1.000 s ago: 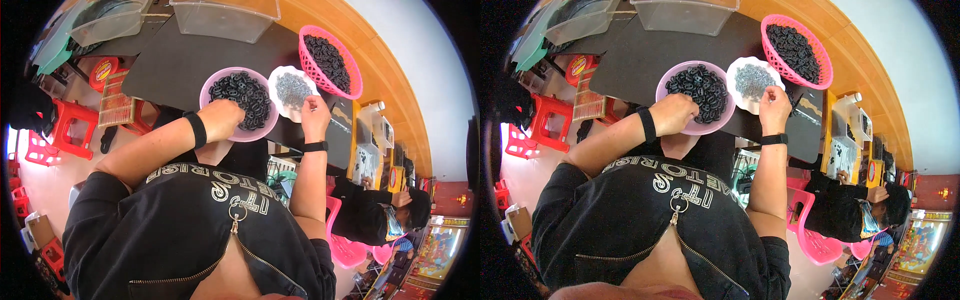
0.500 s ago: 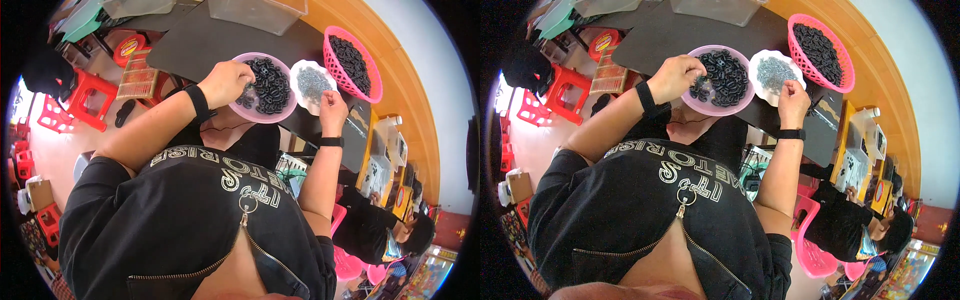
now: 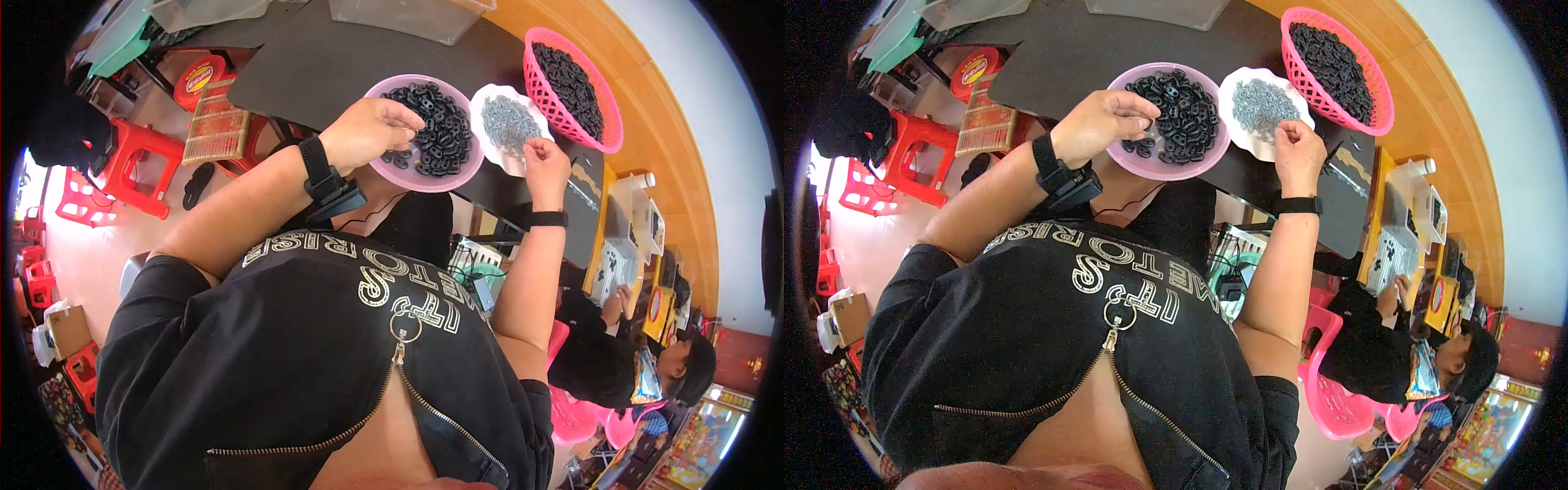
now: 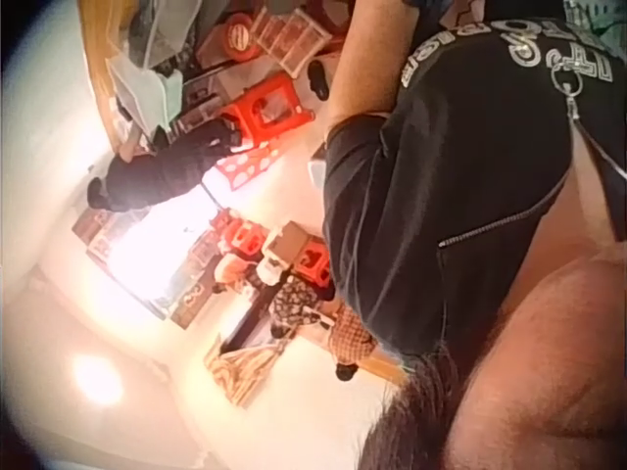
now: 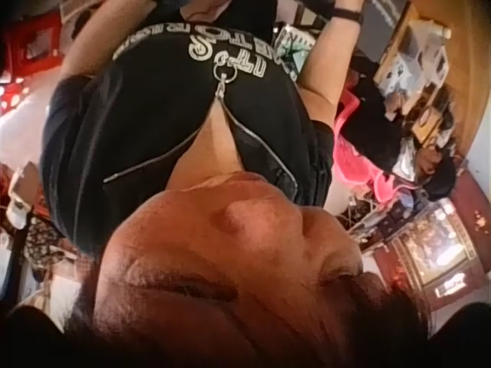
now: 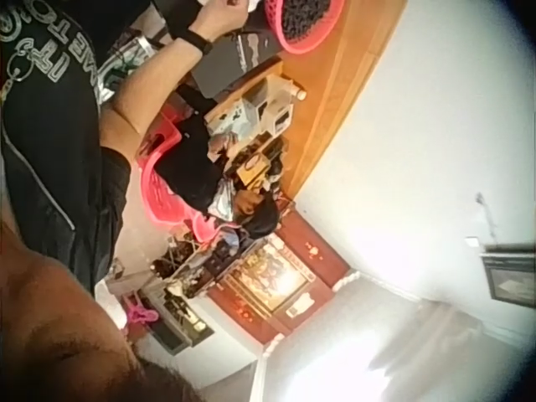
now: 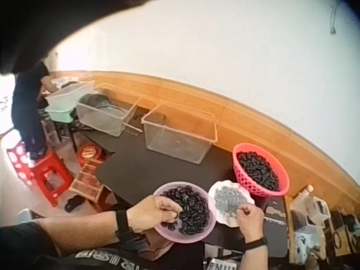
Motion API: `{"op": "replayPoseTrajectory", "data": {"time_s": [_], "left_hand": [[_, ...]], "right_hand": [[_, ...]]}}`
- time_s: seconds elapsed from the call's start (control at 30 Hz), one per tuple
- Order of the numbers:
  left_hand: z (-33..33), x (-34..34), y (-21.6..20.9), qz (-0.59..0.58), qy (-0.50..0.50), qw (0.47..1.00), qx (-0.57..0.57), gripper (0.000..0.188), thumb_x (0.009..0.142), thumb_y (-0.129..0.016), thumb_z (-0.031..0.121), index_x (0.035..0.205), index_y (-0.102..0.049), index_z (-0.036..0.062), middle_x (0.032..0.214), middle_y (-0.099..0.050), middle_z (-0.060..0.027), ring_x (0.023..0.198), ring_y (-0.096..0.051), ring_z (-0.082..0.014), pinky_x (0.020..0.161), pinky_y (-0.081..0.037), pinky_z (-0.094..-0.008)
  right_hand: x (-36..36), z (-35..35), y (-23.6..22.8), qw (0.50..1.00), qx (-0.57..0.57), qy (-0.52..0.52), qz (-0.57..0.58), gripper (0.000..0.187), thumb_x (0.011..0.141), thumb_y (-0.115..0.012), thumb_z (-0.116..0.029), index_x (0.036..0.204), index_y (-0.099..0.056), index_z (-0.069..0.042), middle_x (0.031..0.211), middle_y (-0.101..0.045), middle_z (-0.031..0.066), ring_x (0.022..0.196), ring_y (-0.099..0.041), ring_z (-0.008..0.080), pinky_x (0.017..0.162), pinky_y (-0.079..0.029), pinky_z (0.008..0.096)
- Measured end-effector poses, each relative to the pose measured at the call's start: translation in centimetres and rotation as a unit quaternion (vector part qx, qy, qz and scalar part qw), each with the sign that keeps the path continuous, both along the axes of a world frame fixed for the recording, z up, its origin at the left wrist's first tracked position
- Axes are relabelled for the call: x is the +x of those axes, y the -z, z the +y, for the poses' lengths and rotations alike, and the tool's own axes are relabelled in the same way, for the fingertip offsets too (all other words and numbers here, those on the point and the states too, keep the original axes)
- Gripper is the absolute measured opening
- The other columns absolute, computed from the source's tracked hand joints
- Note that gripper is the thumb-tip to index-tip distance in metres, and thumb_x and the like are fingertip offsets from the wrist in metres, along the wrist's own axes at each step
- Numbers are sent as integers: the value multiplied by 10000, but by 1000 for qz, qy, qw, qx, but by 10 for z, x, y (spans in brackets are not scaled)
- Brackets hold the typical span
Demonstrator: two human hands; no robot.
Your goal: The person assembles plastic cord toggles by picking up plastic toggle pieces from a bowl and springs from a plate, then inserting the springs into the toggle pieces by hand.
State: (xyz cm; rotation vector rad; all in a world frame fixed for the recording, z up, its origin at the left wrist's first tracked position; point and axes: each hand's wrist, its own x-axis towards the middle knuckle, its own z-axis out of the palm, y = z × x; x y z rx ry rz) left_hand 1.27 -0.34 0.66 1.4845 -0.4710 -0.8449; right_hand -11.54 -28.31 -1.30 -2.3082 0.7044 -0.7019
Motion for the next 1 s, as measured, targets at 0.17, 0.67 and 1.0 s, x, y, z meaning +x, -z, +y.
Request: {"op": "replayPoseTrajectory", "data": {"time_s": [0.17,0.67,1.0], "left_hand": [[3,1,-5,-19,43,998,-45,210,850,-546,-12,1053,-601,-2,901,-608,-42,819,-572,-97,735,-480,-245],[9,13,4,-71,21,996,-42,215,816,-595,22,1025,-613,-26,884,-633,-71,782,-602,-126,735,-497,-258],[2,18,8,-167,32,985,9,135,828,-566,-28,958,-600,-14,816,-595,-18,733,-563,-75,667,-473,-222]], "right_hand": [[0,-1,10,988,-143,9,54,111,750,-614,-53,844,-669,-32,789,-633,138,735,-623,277,684,-496,352],[11,-2,14,962,-263,-46,62,79,767,-590,-72,833,-598,-29,766,-605,157,779,-572,357,720,-470,407],[-17,44,-11,935,247,-32,-251,29,865,-583,-52,855,-575,-26,787,-592,5,679,-498,54,607,-394,186]]}}
